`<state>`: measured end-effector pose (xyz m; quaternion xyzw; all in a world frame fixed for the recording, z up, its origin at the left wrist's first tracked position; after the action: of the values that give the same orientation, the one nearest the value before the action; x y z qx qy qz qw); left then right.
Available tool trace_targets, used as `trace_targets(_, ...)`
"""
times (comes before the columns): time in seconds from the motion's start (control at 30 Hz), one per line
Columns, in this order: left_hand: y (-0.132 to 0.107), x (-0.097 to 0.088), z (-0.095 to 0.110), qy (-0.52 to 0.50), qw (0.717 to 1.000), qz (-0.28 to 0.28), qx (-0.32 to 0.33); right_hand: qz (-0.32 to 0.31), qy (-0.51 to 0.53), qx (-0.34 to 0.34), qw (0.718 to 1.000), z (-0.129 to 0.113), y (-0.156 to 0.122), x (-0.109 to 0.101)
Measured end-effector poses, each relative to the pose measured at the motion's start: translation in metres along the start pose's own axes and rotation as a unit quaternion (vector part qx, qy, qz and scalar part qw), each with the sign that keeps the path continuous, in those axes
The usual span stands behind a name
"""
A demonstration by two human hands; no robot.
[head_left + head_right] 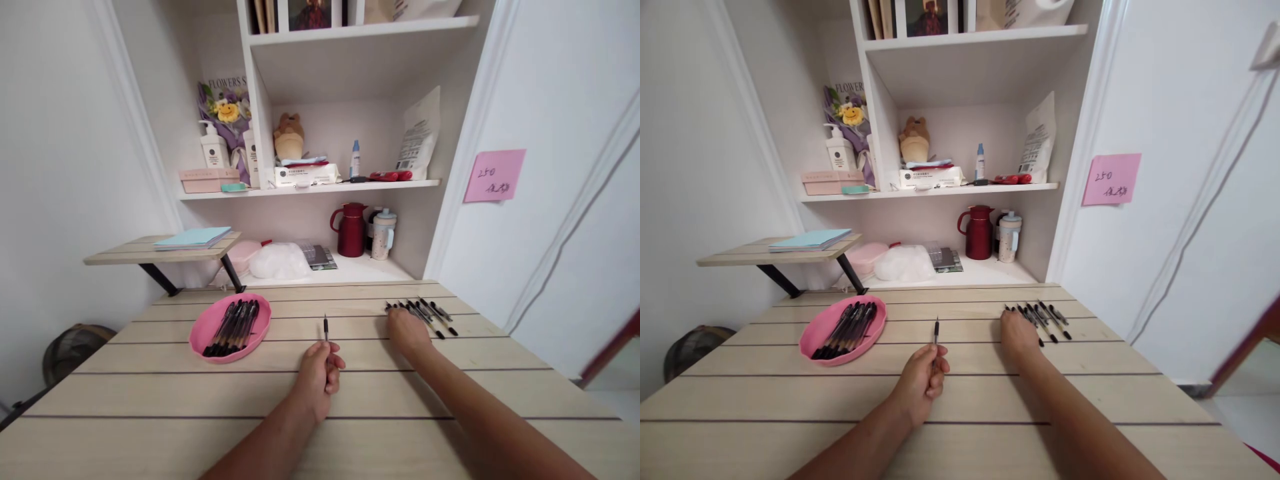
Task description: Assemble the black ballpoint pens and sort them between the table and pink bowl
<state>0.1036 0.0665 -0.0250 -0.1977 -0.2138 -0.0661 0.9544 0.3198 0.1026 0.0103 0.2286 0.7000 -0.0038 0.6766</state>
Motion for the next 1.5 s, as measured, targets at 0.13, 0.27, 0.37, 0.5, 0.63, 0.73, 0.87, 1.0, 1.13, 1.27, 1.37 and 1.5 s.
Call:
trace_targets(0.13,-0.001,0.001,0.0,0.011,1.0,-0.011,0.002,-0.004,0.003,-0.003,1.0,-0.004,-0.004,0.003)
trace_targets(0.27,-0.003,0.005,0.001,0.054,0.998,-0.031,0.023,-0.006,0.024,-0.012,1.0,-0.004,-0.013,0.003)
trace_targets(0.37,-0.007,0.01,0.0,0.096,0.993,-0.053,0.043,-0.007,0.039,-0.012,0.999,0.001,-0.02,-0.001)
trace_targets(0.5,-0.011,0.017,-0.001,0.141,0.984,-0.085,0.061,-0.009,0.196,0.022,0.98,0.007,-0.028,-0.014)
trace_targets(0.63,-0.014,0.022,-0.004,0.196,0.971,-0.114,0.075,-0.037,0.581,0.137,0.801,-0.002,-0.038,-0.018)
trace_targets(0.73,-0.017,0.025,-0.006,0.224,0.963,-0.129,0.076,-0.028,0.713,0.162,0.681,-0.015,-0.045,-0.024)
trace_targets(0.87,-0.017,0.026,-0.008,0.232,0.96,-0.137,0.072,-0.008,0.736,0.149,0.661,-0.022,-0.049,-0.036)
trace_targets(1.0,-0.016,0.026,-0.009,0.232,0.96,-0.138,0.072,-0.016,0.727,0.129,0.674,-0.026,-0.051,-0.039)
trace_targets(1.13,-0.016,0.026,-0.008,0.238,0.959,-0.136,0.076,-0.023,0.72,0.11,0.685,-0.032,-0.052,-0.036)
trace_targets(1.27,-0.016,0.025,-0.008,0.23,0.961,-0.131,0.075,-0.037,0.705,0.093,0.702,-0.035,-0.053,-0.033)
trace_targets(1.37,-0.014,0.025,-0.01,0.229,0.962,-0.134,0.072,-0.044,0.697,0.086,0.71,-0.035,-0.054,-0.032)
trace_targets(1.5,-0.01,0.023,-0.014,0.239,0.959,-0.134,0.076,-0.036,0.693,0.084,0.716,-0.035,-0.055,-0.029)
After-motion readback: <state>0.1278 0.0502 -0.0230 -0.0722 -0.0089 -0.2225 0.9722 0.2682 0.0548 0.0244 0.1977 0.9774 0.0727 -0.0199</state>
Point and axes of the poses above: each hand's wrist, its own y-axis towards the middle knuckle, its own x-axis out of the palm, z = x × y, the point moved 7 cm from there along y, towards the middle knuckle, and after that the axes turned 7 degrees about z, right-handed, at the moved point
